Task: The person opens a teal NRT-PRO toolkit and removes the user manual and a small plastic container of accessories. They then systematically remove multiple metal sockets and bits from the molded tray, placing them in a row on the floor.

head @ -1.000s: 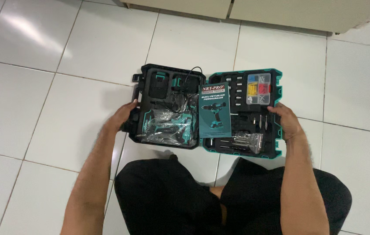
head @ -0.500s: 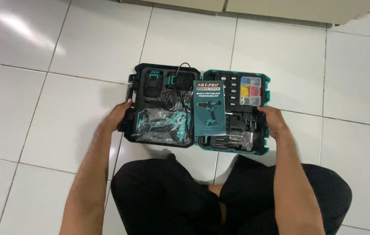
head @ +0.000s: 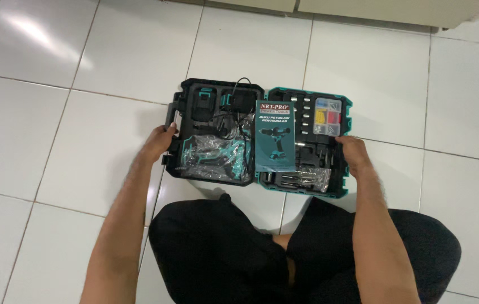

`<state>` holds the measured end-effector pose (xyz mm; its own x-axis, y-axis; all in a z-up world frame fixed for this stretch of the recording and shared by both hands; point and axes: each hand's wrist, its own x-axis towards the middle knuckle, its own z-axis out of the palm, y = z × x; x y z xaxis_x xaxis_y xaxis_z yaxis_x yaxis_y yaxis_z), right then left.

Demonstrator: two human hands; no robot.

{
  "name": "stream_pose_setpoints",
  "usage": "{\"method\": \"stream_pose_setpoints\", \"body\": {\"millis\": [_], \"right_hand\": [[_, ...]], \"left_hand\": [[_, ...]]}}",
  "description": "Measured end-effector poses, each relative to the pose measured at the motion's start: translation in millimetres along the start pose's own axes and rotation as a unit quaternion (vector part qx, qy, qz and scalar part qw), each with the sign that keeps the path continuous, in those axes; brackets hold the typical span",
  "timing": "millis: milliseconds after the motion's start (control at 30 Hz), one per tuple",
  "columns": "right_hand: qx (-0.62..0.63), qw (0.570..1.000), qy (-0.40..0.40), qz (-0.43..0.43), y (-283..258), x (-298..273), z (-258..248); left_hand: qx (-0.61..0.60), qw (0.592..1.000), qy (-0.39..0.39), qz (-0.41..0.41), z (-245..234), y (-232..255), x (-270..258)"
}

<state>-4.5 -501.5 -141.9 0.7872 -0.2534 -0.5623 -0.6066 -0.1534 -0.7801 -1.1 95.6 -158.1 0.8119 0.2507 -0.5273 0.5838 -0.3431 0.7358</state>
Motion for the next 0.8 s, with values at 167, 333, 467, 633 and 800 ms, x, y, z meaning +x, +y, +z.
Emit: {"method": "stream_pose_setpoints", "body": {"millis": [167,333,467,633,800], "right_hand": [[0.017,0.999,0.000,-0.028,9.5,8.2,1.1],[-0.057,0.996,0.036,-0.055,20.2,8.3,-1.0],[-0.065,0.995,0.046,-0.053,19.7,3.5,0.9],[-0.062,0.990,0.055,-0.118,19.5,-4.2,3.5],[-0.072,0.991,0.054,-0.103,19.4,-6.9,5.5]], "left_hand": [[0.100,0.993,0.053,0.017,6.3,-9.7,-4.2],[0.165,0.974,0.116,0.099,14.5,-11.6,-9.1],[0.241,0.948,0.178,0.107,25.4,14.3,-35.5],[0.301,0.914,0.186,0.196,60.3,90.6,-103.8],[0.244,0.930,0.102,0.256,139.0,142.8,-167.4]]}}
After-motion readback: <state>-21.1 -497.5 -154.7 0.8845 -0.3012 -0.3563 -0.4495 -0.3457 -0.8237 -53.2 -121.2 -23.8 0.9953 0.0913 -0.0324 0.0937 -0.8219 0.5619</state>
